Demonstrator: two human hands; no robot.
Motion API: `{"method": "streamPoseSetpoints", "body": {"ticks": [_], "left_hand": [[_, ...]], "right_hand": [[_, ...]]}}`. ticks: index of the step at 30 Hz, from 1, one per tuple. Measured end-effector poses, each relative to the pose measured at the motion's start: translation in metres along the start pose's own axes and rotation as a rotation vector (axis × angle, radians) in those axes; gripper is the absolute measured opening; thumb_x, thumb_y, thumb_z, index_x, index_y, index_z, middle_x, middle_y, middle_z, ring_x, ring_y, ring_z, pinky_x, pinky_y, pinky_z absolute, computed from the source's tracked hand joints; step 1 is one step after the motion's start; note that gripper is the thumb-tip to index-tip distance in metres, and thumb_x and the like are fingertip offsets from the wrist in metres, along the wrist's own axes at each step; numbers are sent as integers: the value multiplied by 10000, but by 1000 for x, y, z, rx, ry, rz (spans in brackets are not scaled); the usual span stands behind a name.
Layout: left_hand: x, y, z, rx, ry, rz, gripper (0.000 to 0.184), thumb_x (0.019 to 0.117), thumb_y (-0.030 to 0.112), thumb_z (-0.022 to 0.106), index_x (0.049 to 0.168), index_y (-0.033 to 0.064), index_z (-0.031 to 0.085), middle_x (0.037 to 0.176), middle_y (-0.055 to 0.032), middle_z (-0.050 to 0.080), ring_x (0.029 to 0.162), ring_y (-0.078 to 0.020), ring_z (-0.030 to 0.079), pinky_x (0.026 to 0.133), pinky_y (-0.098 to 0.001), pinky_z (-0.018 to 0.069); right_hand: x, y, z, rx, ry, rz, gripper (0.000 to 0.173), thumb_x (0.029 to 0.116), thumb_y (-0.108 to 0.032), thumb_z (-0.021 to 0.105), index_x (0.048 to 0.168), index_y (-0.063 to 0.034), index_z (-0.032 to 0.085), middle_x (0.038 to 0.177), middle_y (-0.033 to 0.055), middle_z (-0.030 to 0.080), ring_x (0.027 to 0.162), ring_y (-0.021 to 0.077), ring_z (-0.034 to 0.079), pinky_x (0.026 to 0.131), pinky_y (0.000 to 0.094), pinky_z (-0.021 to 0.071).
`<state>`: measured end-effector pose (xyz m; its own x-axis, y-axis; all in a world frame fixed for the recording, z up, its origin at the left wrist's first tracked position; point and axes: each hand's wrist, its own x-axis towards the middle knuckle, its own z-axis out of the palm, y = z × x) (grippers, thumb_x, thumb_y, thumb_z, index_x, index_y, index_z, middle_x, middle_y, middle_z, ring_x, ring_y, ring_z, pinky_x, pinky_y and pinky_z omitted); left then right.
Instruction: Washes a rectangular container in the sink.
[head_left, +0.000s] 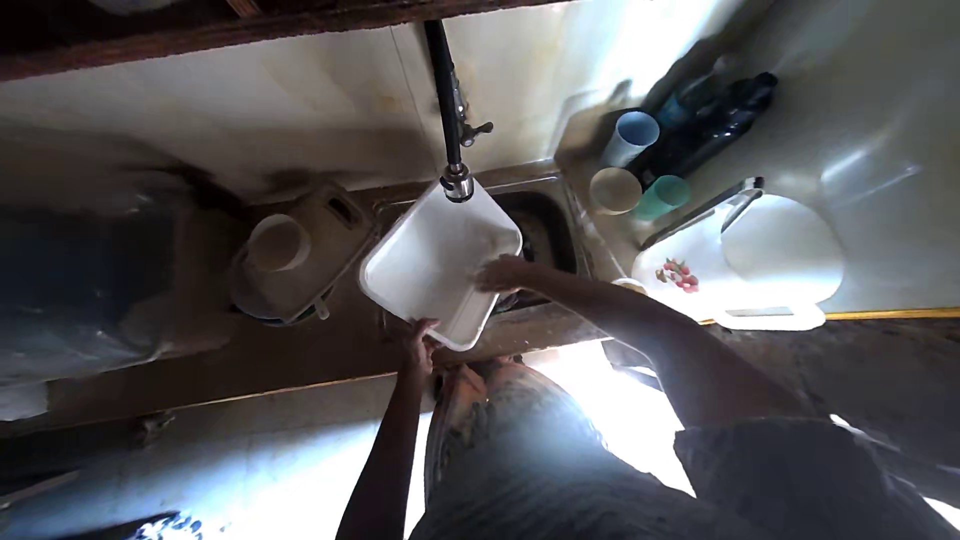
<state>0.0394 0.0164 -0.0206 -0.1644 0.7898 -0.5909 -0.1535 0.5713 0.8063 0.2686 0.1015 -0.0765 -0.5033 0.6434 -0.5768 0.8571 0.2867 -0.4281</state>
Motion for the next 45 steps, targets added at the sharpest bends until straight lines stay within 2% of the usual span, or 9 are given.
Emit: {"method": "streamPoseSetpoints", "body": {"ticks": [4, 12, 25, 28, 31, 35, 39, 42, 45], "left_hand": [[-2, 3, -3, -9, -16, 0, 203, 966, 0, 545, 1165, -14, 508, 873, -87, 581, 654, -124, 603, 540, -270, 533], [1, 10, -26, 43, -171, -48, 109, 984, 31, 468, 1034, 0, 560, 831, -48, 628, 693, -116, 632, 642, -295, 568], [-4, 17, -32, 40, -167, -87, 101, 981, -9, 457, 950, 33, 544, 763, -26, 615, 645, -101, 614, 616, -264, 553], [10, 14, -33, 69, -235, -105, 119, 980, 31, 443, 998, 29, 560, 809, -31, 632, 695, -109, 633, 638, -280, 561], [17, 16, -31, 87, -189, -131, 138, 997, 23, 457, 1088, -13, 555, 842, -68, 624, 697, -128, 625, 626, -289, 553], [4, 22, -25, 79, -129, -117, 99, 999, 7, 457, 1009, 1, 555, 780, -55, 612, 632, -118, 611, 592, -277, 550], [4, 20, -19, 148, -222, -150, 99, 980, -3, 510, 1064, -34, 552, 849, -77, 606, 704, -126, 605, 653, -291, 545], [8, 24, -18, 165, -234, -167, 115, 1000, 29, 477, 1073, -23, 548, 856, -72, 600, 703, -120, 605, 650, -282, 544], [14, 26, -29, 115, -219, -122, 92, 975, 27, 464, 998, 19, 553, 783, -30, 618, 652, -98, 621, 616, -267, 555]], "right_hand": [[19, -18, 15, 160, 303, 222, 428, 906, -116, 727, 1237, 136, 628, 1348, 356, 566, 1268, 544, 524, 1063, 702, 386], [17, -45, -29, 240, 208, 277, 661, 1060, -113, 521, 1595, 85, 187, 1708, 249, 54, 1579, 426, 109, 1267, 519, 214], [83, -71, -15, 303, 826, -91, 440, 1024, -39, 481, 1456, 15, 536, 1531, 231, 495, 1432, 382, 472, 1192, 457, 382], [33, -148, -66, 211, 117, 134, 565, 1089, -75, 443, 1621, -57, 253, 1706, 87, 235, 1571, 231, 242, 1271, 402, 236], [64, -116, 1, 145, 462, -466, 499, 1066, -159, 485, 1556, -73, 445, 1643, 123, 380, 1561, 318, 263, 1264, 598, 114], [75, -48, -7, 207, 629, -55, 553, 1053, -162, 489, 1593, -237, 402, 1668, 147, 319, 1566, 394, 207, 1198, 703, 176], [76, -63, -37, 605, 568, 441, 685, 1104, -328, 425, 1610, 50, 162, 1685, 303, 64, 1565, 484, 18, 1204, 700, 104], [80, -98, -2, 483, 762, 184, 659, 1059, -279, 495, 1556, 107, 301, 1640, 334, 230, 1543, 495, 176, 1219, 680, 139], [2, -137, -60, 172, 180, 47, 603, 1100, -187, 463, 1646, -115, 219, 1735, 95, 105, 1606, 304, 50, 1252, 632, 55]]}}
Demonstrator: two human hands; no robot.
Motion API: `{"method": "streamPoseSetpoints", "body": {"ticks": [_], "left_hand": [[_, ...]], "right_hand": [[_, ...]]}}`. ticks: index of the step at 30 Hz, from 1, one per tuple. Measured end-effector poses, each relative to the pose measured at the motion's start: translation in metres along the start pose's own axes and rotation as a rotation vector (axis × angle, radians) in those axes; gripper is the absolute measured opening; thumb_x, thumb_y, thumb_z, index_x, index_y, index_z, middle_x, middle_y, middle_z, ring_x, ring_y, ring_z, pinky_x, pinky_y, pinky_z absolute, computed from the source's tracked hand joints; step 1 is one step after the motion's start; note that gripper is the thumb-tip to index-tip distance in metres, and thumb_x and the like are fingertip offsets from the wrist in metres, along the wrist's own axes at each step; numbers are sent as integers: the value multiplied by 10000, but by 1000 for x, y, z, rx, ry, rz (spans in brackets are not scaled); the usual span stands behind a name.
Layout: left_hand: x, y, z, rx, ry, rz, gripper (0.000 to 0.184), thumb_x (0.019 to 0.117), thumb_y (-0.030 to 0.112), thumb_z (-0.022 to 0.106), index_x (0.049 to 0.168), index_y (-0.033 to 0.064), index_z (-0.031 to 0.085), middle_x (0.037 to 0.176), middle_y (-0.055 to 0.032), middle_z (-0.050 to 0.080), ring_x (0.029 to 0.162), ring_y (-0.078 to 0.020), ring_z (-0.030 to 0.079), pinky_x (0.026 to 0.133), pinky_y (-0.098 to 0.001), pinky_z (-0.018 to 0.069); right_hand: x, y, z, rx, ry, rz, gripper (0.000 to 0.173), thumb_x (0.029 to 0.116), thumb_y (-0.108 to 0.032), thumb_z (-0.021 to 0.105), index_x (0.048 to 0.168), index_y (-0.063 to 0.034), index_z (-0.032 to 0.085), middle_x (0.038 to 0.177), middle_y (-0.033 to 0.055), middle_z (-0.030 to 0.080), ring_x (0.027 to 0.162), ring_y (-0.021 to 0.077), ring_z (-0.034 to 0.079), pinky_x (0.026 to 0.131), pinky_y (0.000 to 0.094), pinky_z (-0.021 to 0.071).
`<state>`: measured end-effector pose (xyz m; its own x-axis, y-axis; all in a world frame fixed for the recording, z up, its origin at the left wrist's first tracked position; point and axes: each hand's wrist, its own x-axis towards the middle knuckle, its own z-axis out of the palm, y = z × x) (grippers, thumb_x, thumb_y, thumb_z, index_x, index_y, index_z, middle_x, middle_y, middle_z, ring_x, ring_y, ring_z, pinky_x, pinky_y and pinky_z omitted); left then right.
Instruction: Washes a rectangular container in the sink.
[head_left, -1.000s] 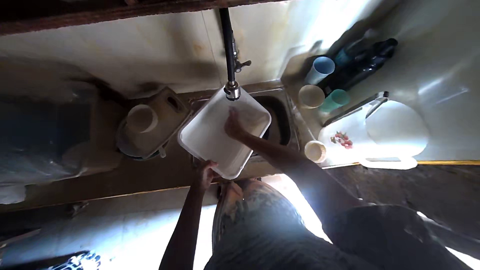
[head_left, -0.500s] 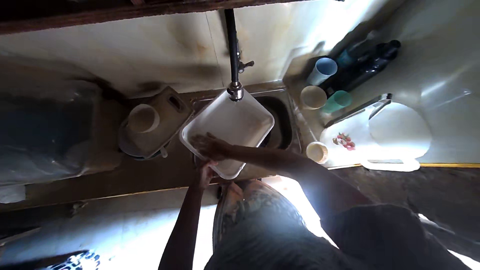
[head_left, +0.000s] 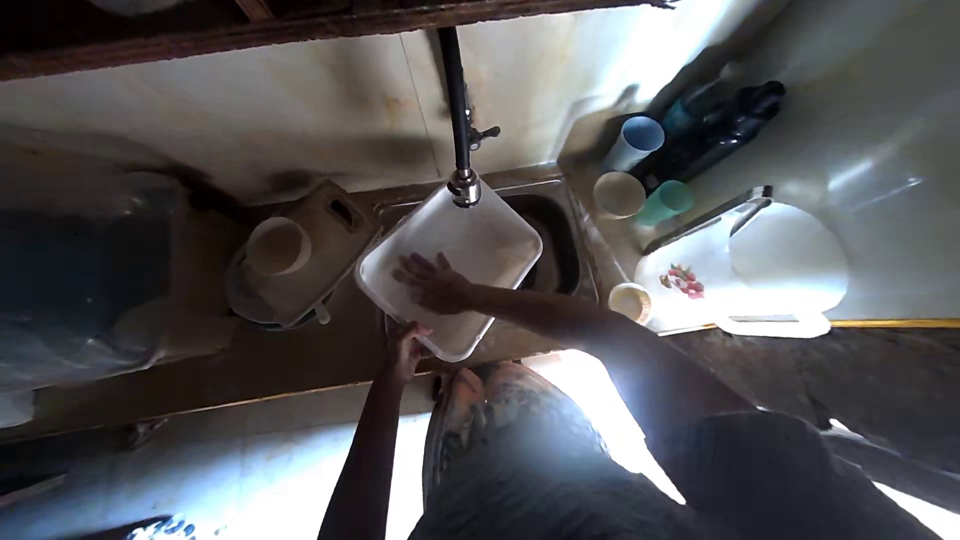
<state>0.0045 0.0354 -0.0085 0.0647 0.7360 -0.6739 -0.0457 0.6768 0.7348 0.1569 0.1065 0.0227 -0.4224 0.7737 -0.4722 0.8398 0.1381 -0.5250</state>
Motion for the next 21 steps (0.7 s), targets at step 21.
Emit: {"method": "streamPoseSetpoints", "body": {"ticks": [21], "left_hand": [[-1, -4, -4, 14, 60, 104, 102, 949, -56, 510, 1043, -34, 541, 786, -48, 618, 636, -96, 630, 591, -244, 566]], "right_hand": [[67, 144, -7, -235, 232, -58, 748, 1018, -383, 602, 1652, -238, 233, 1720, 163, 134, 1578, 391, 153, 1269, 568, 142]]}}
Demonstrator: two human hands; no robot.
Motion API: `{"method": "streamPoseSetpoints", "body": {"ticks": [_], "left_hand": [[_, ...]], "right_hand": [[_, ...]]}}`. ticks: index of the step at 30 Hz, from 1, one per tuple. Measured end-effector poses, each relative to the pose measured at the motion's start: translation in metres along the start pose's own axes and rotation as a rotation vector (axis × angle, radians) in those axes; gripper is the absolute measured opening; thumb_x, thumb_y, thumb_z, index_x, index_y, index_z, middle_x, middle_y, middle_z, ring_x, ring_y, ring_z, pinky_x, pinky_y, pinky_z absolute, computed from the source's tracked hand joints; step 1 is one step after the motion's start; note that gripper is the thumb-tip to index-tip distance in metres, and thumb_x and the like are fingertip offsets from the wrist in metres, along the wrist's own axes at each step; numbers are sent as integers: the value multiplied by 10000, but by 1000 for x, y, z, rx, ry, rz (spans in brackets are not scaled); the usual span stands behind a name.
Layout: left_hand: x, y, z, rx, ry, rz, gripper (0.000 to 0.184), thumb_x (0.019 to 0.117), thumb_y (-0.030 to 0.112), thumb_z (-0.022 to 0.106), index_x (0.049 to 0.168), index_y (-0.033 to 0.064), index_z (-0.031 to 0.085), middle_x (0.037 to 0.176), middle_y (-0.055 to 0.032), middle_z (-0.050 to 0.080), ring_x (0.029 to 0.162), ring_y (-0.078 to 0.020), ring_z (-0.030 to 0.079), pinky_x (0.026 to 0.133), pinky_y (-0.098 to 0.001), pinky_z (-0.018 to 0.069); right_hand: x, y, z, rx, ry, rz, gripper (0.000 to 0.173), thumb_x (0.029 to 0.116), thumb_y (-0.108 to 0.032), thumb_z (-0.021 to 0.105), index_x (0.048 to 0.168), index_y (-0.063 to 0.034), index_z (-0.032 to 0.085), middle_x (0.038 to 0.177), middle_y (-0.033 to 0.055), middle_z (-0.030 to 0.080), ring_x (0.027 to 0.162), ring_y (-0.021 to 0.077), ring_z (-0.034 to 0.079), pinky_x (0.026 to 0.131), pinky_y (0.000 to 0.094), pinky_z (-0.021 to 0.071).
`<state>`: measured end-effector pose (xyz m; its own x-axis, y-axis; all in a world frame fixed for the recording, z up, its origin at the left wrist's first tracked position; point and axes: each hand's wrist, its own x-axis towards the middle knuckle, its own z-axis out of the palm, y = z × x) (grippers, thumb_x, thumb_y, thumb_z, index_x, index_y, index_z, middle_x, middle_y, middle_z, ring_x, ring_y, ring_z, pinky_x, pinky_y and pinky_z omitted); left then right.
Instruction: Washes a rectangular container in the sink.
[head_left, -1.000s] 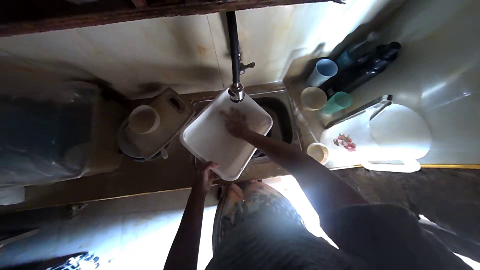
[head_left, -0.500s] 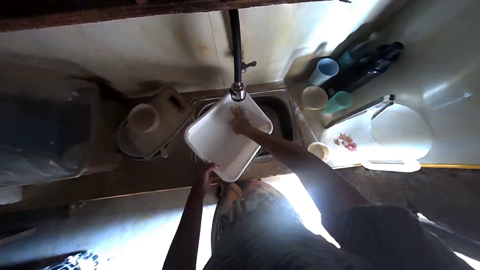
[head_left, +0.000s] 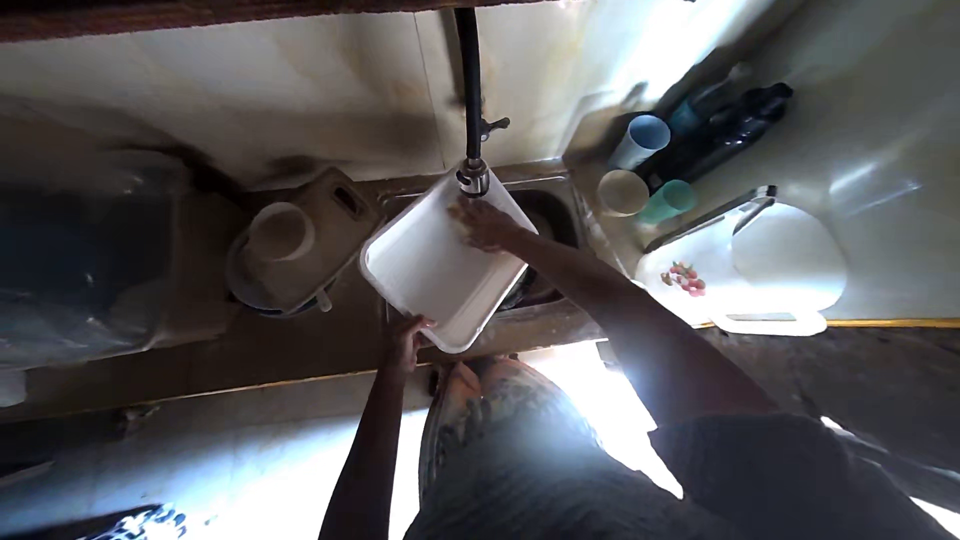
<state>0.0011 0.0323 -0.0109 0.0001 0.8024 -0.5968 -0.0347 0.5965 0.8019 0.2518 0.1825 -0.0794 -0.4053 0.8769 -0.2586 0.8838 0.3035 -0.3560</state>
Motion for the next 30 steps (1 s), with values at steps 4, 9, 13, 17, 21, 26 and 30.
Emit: {"method": "streamPoseSetpoints", "body": {"ticks": [4, 9, 13, 17, 21, 26, 30], "left_hand": [[4, -4, 8, -29, 18, 30, 127, 949, -80, 515, 1066, -38, 541, 772, -47, 619, 609, -86, 617, 551, -225, 542], [12, -9, 20, -43, 44, -8, 181, 955, -33, 538, 1136, -25, 532, 801, -64, 609, 592, -95, 594, 521, -232, 517], [37, -19, 18, -47, 50, -63, 281, 990, 35, 539, 1262, -14, 491, 849, -94, 569, 619, -132, 582, 527, -280, 525], [46, -8, -2, -86, 62, -130, 258, 1030, 225, 482, 1206, 49, 549, 931, -135, 654, 727, -231, 669, 576, -405, 580], [46, 22, -25, -54, 0, -254, 454, 1064, 469, 387, 1335, 128, 514, 1143, -185, 632, 921, -343, 671, 664, -544, 576], [50, 50, -6, 270, -143, -280, 486, 1105, 449, 308, 1334, 69, 506, 1050, -161, 644, 833, -272, 672, 681, -437, 584], [46, 77, 13, 620, -391, 196, 418, 1103, 210, 336, 1401, -3, 537, 1399, -167, 566, 1259, -230, 538, 1065, -432, 429]], "right_hand": [[-41, -16, 20, 192, 63, 241, 744, 1035, -322, 571, 1646, -99, 209, 1692, 237, 177, 1525, 432, 290, 1185, 586, 349], [-67, -94, 24, 369, -331, 623, 865, 959, -268, 666, 1572, 100, 180, 1536, 369, 359, 1399, 527, 412, 1090, 658, 390], [-82, -119, 26, 414, -453, 293, 619, 1002, -262, 640, 1525, -13, 421, 1458, 287, 500, 1290, 461, 547, 1030, 637, 453], [-97, -61, 7, 360, -314, 221, 411, 1052, -302, 552, 1347, -30, 637, 1290, 241, 658, 1243, 422, 603, 1045, 643, 442], [-133, -11, -29, 84, 14, -2, 440, 1072, -382, 471, 1067, -2, 692, 982, 203, 703, 960, 390, 699, 831, 591, 537], [-146, -3, -74, 49, 438, -45, 399, 1007, -346, 571, 1054, -10, 780, 973, 201, 760, 897, 390, 737, 782, 605, 547], [-143, 5, -121, 107, 287, 218, 537, 1020, -498, 532, 1071, -13, 757, 1059, 223, 738, 1059, 408, 688, 963, 622, 470]]}}
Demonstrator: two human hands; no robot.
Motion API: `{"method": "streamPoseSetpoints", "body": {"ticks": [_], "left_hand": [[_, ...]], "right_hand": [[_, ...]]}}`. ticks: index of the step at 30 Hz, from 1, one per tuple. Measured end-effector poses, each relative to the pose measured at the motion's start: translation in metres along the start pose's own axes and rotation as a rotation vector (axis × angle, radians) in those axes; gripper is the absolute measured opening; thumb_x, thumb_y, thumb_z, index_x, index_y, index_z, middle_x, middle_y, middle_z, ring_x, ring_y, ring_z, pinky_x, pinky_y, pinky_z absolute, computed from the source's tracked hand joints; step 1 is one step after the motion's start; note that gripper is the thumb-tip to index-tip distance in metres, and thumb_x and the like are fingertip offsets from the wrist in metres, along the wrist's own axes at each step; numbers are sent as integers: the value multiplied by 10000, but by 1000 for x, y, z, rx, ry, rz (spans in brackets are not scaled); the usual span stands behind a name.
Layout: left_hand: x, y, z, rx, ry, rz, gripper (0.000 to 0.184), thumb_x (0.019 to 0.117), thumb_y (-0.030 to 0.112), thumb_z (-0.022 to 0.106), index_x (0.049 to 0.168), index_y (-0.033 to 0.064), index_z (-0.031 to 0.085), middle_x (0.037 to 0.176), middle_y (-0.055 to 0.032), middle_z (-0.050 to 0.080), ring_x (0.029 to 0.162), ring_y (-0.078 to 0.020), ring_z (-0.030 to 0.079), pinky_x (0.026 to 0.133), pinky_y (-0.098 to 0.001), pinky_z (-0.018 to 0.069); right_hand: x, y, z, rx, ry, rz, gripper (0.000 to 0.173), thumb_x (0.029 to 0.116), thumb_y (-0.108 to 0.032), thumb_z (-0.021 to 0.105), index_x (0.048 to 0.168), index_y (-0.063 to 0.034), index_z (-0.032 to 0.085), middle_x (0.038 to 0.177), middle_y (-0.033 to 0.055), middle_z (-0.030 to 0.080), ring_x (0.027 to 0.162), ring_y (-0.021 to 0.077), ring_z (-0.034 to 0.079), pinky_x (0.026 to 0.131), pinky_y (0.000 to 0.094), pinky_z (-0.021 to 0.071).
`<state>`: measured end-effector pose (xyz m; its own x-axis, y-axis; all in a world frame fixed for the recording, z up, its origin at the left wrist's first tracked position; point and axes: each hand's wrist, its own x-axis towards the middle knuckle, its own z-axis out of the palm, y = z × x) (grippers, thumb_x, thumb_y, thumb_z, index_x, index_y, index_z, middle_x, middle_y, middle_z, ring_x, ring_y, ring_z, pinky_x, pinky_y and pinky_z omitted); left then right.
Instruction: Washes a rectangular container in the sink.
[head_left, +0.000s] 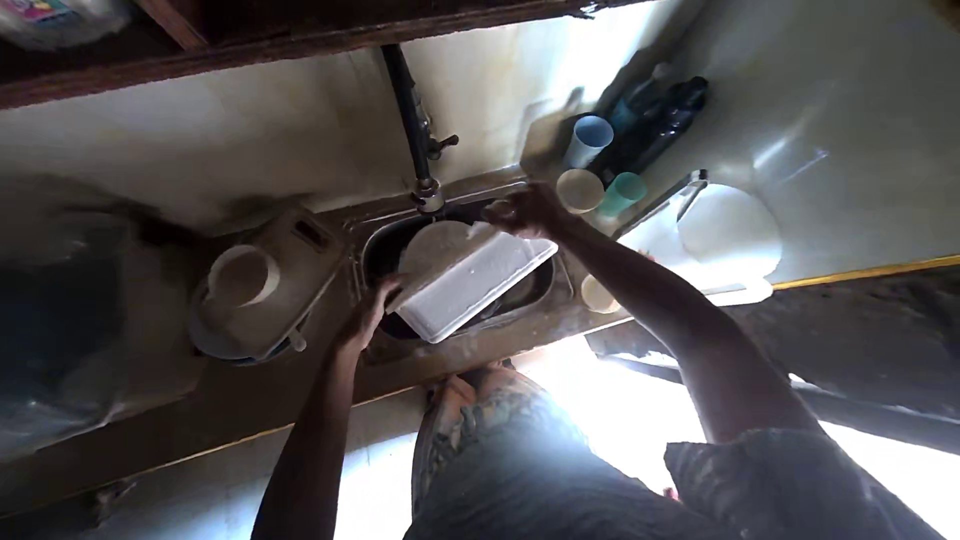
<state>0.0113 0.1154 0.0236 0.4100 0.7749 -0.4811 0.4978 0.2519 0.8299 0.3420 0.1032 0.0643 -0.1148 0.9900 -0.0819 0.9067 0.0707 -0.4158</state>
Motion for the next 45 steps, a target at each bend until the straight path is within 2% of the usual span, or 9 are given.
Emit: {"method": "streamPoseSetpoints", "body": {"ticks": [7, 13, 15, 18, 21, 27, 33, 40, 45], "left_hand": [[14, 49, 36, 396, -6, 359, 266, 1038, 240, 606, 983, -6, 691, 773, -121, 622, 684, -216, 571, 672, -457, 488], [28, 54, 64, 280, 222, 155, 469, 1131, 282, 328, 1299, -65, 595, 1247, -290, 624, 1167, -406, 599, 1016, -573, 453], [28, 58, 66, 327, 277, 116, 420, 1119, 247, 401, 1133, -89, 653, 1048, -278, 660, 984, -380, 630, 905, -559, 484], [16, 52, 66, 388, 268, 150, 384, 1058, 288, 572, 934, -58, 683, 767, -182, 615, 702, -287, 577, 704, -496, 484], [10, 50, 70, 325, 234, 239, 269, 976, 224, 703, 966, -45, 703, 784, -153, 654, 705, -232, 606, 709, -454, 515], [18, 47, 64, 274, 319, 194, 290, 1063, 200, 545, 970, -40, 678, 786, -135, 604, 704, -205, 552, 694, -418, 480], [6, 48, 66, 308, 390, 95, 406, 1098, 232, 464, 909, -76, 649, 785, -184, 589, 774, -273, 561, 758, -471, 465], [25, 35, 60, 284, 364, 169, 239, 1048, 104, 535, 1130, -84, 657, 1047, -254, 667, 975, -334, 632, 893, -521, 498], [5, 40, 54, 265, 380, 183, 267, 1018, 188, 627, 982, -62, 713, 890, -186, 688, 856, -269, 639, 834, -487, 508]], "right_hand": [[15, 10, -7, 259, 441, 293, 368, 1071, -278, 503, 1247, -7, 679, 1129, 226, 723, 1055, 405, 699, 933, 603, 519], [-46, -67, 111, 284, 441, -58, 337, 980, -107, 636, 1291, 9, 690, 1377, 184, 653, 1297, 329, 615, 1186, 498, 394], [-41, -55, 131, 193, 579, -279, 272, 952, -95, 643, 1174, 26, 744, 1376, 202, 650, 1338, 358, 588, 1199, 506, 384], [-28, -7, 101, 281, 512, 100, 291, 1007, -147, 610, 1240, -20, 729, 1390, 173, 647, 1335, 362, 580, 1173, 528, 401], [-5, 11, 76, 407, 483, 473, 343, 1053, -293, 550, 1245, -70, 725, 1356, 147, 667, 1270, 355, 615, 1068, 576, 465], [-35, -67, 115, 314, 621, -200, 310, 957, -151, 678, 1223, -2, 736, 1383, 194, 646, 1342, 367, 573, 1183, 535, 381], [-8, -5, 79, 200, 562, 185, 248, 970, -215, 646, 1148, -114, 786, 1209, 203, 680, 1173, 397, 615, 992, 595, 461], [-36, -76, 113, 221, 520, -458, 278, 930, -125, 687, 1181, -33, 765, 1242, 141, 728, 1158, 320, 678, 1022, 477, 513], [-14, 0, 82, 252, 691, -55, 218, 955, -156, 684, 1088, -16, 785, 1184, 155, 746, 1125, 309, 702, 1023, 482, 528]]}}
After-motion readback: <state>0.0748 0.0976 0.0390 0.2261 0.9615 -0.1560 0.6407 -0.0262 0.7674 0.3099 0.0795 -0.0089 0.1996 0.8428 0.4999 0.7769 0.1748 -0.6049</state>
